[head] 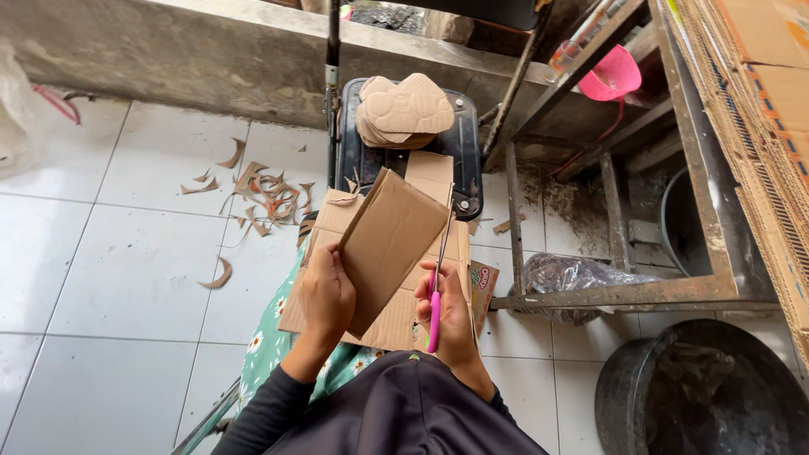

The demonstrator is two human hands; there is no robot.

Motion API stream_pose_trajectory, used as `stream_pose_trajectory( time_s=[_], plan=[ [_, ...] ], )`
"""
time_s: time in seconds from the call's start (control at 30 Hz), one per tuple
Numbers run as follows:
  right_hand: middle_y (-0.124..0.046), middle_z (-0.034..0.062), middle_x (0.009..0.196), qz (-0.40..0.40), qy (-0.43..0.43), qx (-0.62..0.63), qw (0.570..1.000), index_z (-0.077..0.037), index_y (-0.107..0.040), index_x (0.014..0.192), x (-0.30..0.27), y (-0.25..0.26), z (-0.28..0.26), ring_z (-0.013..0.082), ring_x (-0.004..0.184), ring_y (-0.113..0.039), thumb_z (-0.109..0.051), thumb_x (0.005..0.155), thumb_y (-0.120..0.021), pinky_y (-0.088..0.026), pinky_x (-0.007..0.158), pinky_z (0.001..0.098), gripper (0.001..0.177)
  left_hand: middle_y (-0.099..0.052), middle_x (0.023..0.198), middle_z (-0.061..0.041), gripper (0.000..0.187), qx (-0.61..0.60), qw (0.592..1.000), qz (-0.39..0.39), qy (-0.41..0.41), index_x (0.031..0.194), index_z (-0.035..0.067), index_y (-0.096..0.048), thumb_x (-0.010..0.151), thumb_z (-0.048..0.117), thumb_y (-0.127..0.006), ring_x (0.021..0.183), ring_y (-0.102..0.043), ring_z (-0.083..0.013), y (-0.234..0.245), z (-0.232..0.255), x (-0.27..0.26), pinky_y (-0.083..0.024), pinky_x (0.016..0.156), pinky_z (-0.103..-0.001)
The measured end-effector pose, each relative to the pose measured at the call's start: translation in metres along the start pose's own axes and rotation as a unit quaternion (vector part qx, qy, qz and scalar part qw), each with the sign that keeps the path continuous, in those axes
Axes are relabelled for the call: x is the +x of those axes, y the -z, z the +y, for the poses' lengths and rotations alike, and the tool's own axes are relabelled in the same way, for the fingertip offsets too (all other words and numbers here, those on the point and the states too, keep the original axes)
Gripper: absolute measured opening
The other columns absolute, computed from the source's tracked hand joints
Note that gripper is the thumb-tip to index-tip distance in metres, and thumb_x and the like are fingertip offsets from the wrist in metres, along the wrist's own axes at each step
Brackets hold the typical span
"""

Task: The person cuts a large piece of cardboard into smaller, rounded rectangular shapes using pink-handled scissors. The person repeatedly trims the edges to form the desired shape and stacks the finished pieces on a nearby chair.

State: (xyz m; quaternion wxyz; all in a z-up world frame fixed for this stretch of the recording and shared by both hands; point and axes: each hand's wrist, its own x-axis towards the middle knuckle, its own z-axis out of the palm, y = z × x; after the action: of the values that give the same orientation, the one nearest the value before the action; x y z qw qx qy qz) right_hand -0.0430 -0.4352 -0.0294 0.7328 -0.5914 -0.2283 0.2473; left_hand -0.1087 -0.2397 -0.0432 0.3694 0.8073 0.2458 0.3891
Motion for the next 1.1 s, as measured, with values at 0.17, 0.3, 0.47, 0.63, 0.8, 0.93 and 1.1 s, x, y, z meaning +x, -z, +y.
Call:
stream_pose_trajectory(
  time_s=[0.17,0.3,0.47,0.63,0.8,0.93,1.1],
  plan=[
    [-0.051,-0.0005,0.093,-0.027,0.001,-0.018,0.999,-0.006,-0.05,0.138,0.0,-0.013,-0.009,0.0032,0.075,-0.046,-0.024,0.096,-0.074,-0.039,0.063,0.0169,0.052,-0.07,0.092,-0.019,0.014,0.05,0.998,0.039,-0.011,0.113,0.003,-0.062,0.101,0.003,-0.055,0.072,-0.066,-0.0382,0.027,-0.006,-0.019,-0.049,0.06,-0.045],
    [-0.052,-0.0013,0.089,-0.048,0.014,-0.042,0.998,-0.005,-0.055,0.134,-0.002,-0.01,-0.005,0.003,0.074,-0.046,-0.023,0.095,-0.078,-0.04,0.063,0.0179,0.049,-0.07,0.091,-0.017,0.014,0.058,0.996,0.051,-0.037,0.113,0.004,-0.064,0.101,0.001,-0.057,0.071,-0.066,-0.0359,0.041,-0.011,-0.02,-0.05,0.061,-0.043],
    [-0.056,0.0005,0.086,-0.059,-0.012,-0.006,0.998,-0.003,-0.059,0.136,-0.003,-0.002,-0.005,0.0036,0.071,-0.047,-0.015,0.092,-0.078,-0.037,0.061,0.0177,0.049,-0.07,0.092,-0.014,0.015,0.055,0.994,0.041,-0.083,0.113,0.004,-0.064,0.1,0.001,-0.06,0.072,-0.067,-0.0331,0.058,-0.016,-0.006,-0.051,0.062,-0.04],
    [-0.06,-0.0008,0.089,-0.089,-0.077,0.003,0.993,-0.004,-0.058,0.133,0.002,0.012,-0.02,0.0031,0.072,-0.049,-0.001,0.09,-0.07,-0.04,0.061,0.0172,0.045,-0.068,0.081,-0.01,0.017,0.11,0.982,-0.033,-0.149,0.11,0.007,-0.067,0.094,0.0,-0.065,0.064,-0.064,-0.0302,0.089,-0.019,0.022,-0.049,0.057,-0.04],
    [-0.055,-0.0036,0.083,-0.134,-0.033,-0.019,0.99,-0.002,-0.063,0.129,0.003,0.013,-0.023,0.0028,0.074,-0.05,0.002,0.09,-0.075,-0.044,0.067,0.0168,0.041,-0.069,0.09,-0.005,0.021,0.161,0.971,-0.039,-0.172,0.11,0.014,-0.067,0.093,0.002,-0.066,0.068,-0.063,-0.0241,0.107,-0.011,0.048,-0.048,0.059,-0.035],
    [-0.059,-0.003,0.083,-0.041,-0.065,-0.026,0.997,-0.004,-0.064,0.124,0.014,0.001,-0.005,0.0026,0.073,-0.055,-0.005,0.09,-0.076,-0.044,0.064,0.0159,0.036,-0.051,0.105,-0.014,0.049,0.275,0.92,0.191,-0.206,0.122,0.002,-0.05,0.091,0.03,-0.073,0.095,-0.054,-0.0275,0.093,-0.016,0.041,-0.046,0.083,-0.036],
    [-0.059,-0.0024,0.081,-0.022,-0.024,-0.01,0.999,-0.005,-0.064,0.125,0.024,-0.012,0.004,0.0018,0.07,-0.05,-0.009,0.091,-0.078,-0.038,0.059,0.0146,0.038,-0.041,0.099,-0.001,0.025,-0.442,0.865,0.071,0.229,0.114,0.007,-0.05,0.105,0.017,-0.07,0.088,-0.04,-0.0093,0.019,0.004,-0.042,-0.039,0.081,-0.023]
  ],
)
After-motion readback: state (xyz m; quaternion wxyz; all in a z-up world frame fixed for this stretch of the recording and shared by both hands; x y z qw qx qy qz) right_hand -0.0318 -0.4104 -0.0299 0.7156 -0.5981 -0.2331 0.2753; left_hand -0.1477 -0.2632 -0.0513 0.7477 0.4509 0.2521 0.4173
